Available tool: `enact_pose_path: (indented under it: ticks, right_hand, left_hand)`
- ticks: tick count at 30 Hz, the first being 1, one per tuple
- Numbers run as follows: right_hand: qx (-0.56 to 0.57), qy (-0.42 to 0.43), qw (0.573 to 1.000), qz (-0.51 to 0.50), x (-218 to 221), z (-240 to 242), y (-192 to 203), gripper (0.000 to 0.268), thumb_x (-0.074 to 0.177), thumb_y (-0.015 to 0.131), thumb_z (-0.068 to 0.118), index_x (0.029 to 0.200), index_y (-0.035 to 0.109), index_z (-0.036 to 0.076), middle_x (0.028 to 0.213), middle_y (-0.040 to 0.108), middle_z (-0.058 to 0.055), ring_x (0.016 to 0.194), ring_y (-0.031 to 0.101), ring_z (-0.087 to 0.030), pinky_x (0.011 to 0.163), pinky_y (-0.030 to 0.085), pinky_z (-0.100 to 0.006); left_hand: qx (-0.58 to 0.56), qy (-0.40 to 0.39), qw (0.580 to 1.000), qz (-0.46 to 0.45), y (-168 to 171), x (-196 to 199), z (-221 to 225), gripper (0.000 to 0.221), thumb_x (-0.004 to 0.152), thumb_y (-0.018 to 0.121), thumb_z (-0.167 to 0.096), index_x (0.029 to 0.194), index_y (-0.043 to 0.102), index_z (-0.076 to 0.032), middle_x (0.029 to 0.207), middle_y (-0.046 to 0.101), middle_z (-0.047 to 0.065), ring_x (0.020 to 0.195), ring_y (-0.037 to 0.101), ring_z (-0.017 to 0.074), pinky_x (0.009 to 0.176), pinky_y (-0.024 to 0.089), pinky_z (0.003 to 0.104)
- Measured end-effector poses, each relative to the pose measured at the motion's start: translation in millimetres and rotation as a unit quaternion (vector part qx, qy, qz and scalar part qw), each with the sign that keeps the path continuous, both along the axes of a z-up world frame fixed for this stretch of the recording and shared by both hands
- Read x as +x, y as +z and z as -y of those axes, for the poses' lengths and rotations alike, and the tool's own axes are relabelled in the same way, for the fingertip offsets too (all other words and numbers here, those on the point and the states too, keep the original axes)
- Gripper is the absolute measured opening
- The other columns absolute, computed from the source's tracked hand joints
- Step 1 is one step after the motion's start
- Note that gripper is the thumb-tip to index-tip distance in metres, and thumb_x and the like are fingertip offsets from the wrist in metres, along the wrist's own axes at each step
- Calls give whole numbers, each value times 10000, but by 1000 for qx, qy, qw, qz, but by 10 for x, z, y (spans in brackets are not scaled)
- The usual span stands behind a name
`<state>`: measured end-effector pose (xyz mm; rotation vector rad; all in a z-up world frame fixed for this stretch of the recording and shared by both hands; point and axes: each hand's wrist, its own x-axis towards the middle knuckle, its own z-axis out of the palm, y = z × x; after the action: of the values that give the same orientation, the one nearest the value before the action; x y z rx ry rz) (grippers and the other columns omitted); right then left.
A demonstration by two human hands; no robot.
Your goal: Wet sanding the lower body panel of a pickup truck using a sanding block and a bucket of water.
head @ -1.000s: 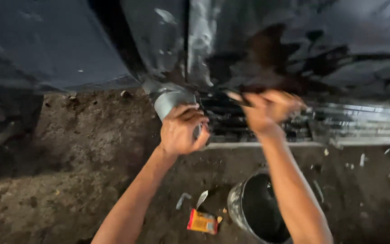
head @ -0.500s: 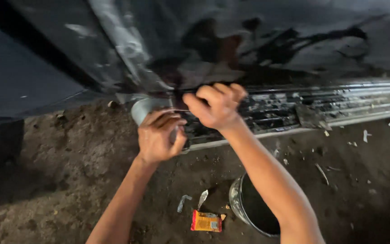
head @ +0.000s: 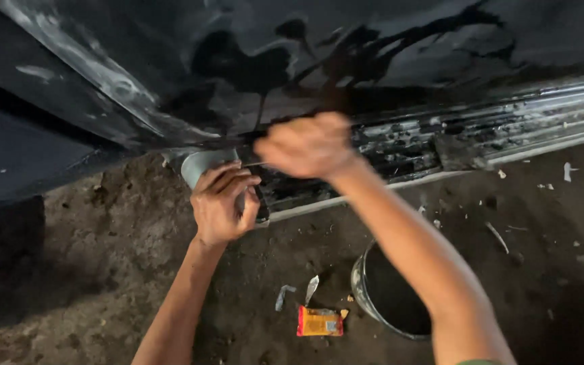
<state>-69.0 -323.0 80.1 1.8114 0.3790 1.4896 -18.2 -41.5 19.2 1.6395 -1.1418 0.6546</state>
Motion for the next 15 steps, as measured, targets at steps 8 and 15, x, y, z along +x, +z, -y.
enact_pose_path:
  ticks: [8,15]
  right_hand:
    - [349,-130,927,-37,-2624,760,-213,246,960,943,207,926,714,124,952,701,-42,1032,648,-292,923,461,-454]
    - [641,-269,696,-179,-4578,-99,-2179,428,960,643,454,935,613,28,896,611,-174,830,634,-376,716,520,-482]
  left_hand:
    - [28,9,1000,-3,163,-116,-62,157,832,655,-147,903,776,-75,972,767,89,1098,708,305,941,549,444]
    - [71,50,995,49,214,-461,-6,265,912,621,-94,1143,726,-15,1162,693,168,1128,652,363,977,528,479]
